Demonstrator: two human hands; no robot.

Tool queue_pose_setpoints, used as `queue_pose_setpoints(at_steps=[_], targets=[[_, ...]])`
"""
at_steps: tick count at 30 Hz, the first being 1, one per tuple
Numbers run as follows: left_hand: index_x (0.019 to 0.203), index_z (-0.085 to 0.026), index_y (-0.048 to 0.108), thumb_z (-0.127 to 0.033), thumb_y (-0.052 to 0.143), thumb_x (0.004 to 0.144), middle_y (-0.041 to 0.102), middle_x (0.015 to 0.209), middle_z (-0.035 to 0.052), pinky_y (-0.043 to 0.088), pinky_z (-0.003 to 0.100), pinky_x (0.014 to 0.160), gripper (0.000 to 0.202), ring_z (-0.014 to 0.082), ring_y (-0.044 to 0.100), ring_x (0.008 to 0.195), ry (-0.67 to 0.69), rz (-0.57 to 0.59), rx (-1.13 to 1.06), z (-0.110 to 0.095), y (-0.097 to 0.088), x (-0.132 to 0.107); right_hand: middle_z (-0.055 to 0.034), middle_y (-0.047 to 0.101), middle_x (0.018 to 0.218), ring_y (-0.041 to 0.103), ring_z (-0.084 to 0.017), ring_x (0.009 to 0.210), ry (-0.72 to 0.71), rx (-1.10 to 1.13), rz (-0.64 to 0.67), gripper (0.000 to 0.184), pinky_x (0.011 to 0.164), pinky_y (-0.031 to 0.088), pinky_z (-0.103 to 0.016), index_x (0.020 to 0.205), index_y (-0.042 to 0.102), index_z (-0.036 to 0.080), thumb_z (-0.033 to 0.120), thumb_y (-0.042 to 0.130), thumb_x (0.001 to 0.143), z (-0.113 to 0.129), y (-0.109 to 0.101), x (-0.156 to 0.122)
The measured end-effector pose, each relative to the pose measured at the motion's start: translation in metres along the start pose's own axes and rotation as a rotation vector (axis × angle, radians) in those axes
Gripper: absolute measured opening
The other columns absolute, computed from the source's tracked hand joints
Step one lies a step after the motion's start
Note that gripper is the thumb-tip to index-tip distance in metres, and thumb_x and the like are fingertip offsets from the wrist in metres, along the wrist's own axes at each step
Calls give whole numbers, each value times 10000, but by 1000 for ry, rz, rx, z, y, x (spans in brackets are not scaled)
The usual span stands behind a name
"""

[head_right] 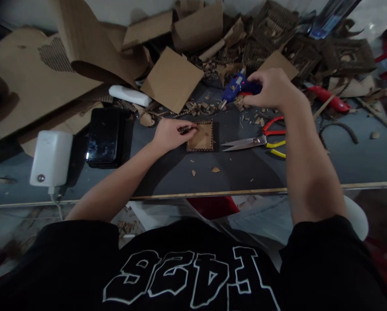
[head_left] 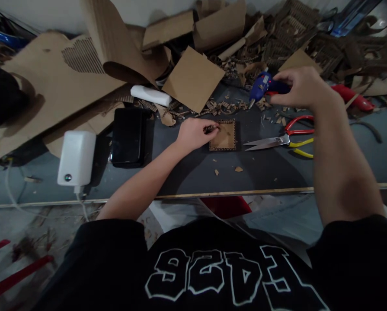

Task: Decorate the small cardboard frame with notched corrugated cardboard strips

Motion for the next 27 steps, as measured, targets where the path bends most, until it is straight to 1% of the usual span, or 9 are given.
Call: queue_pose_setpoints(at_steps=[4,7,8,11,15,18,21,24,27], targets=[[1002,-258,920,-326,728,902,863,864,62,394,312,669,227,202,688,714,-5,18,55,-7,-1,-1,-22,642,909,409,-129,848,-29,102,-69,468,828,360,-326,1317,755,34,275,798,918,19,-8,-10],[1014,-240,913,-275,717,920,855,874,76,385,315,681,220,203,685,733,3,45,31,-9,4,-4,45,394,740,318,-144,816,-2,151,-159,152,799,331,-326,1002,729,164,290,774,932,26,-7,-15],[1014,-232,909,-268,719,926,840,847,69,386,311,681,213,191,672,719,1,33,1,-9,5,-4,48,348,729,315,-145,809,-2,179,-170,145,786,321,-330,891,660,207,301,757,942,28,-6,-16],[983,-216,894,-257,734,943,723,686,3,386,279,658,170,134,595,631,-34,-122,-133,-2,-5,-2,47,331,712,335,-136,774,-13,241,-203,388,755,293,-343,725,430,264,264,755,937,30,1,-14],[912,-203,864,-210,786,929,670,656,-43,379,249,618,80,96,529,591,-155,-387,-217,20,-30,4,62,282,634,287,-132,692,52,260,-380,548,700,261,-351,632,329,261,123,826,816,21,5,-13],[860,-184,847,-174,818,912,718,693,-27,420,253,638,60,106,586,634,-233,-450,-191,37,-39,11,50,346,641,358,-148,685,-27,317,-463,507,692,299,-353,655,333,271,160,812,778,20,11,-14],[944,-178,856,-184,758,969,797,798,12,490,260,688,102,130,673,710,-219,-465,-226,49,-38,16,5,508,724,482,-188,741,-130,318,-470,416,733,395,-374,729,374,289,222,785,734,19,22,-12],[1011,-194,864,-242,719,997,832,871,26,515,252,687,154,129,695,732,-72,-463,-311,46,-31,16,-66,686,921,610,-262,882,-194,260,-447,316,864,496,-453,845,497,295,271,779,705,18,37,-6],[1034,-215,867,-392,707,1010,813,821,11,480,237,602,240,106,632,640,95,-441,-345,31,-27,11,-106,755,1106,680,-349,1051,-233,185,-500,329,966,533,-545,1034,630,300,311,781,741,22,49,-8]])
Point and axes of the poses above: each hand's wrist, its own x-axis towards the middle knuckle, its own y-axis out of the palm, z = x × y, the point moved 8 cm from there along x, towards the middle knuckle
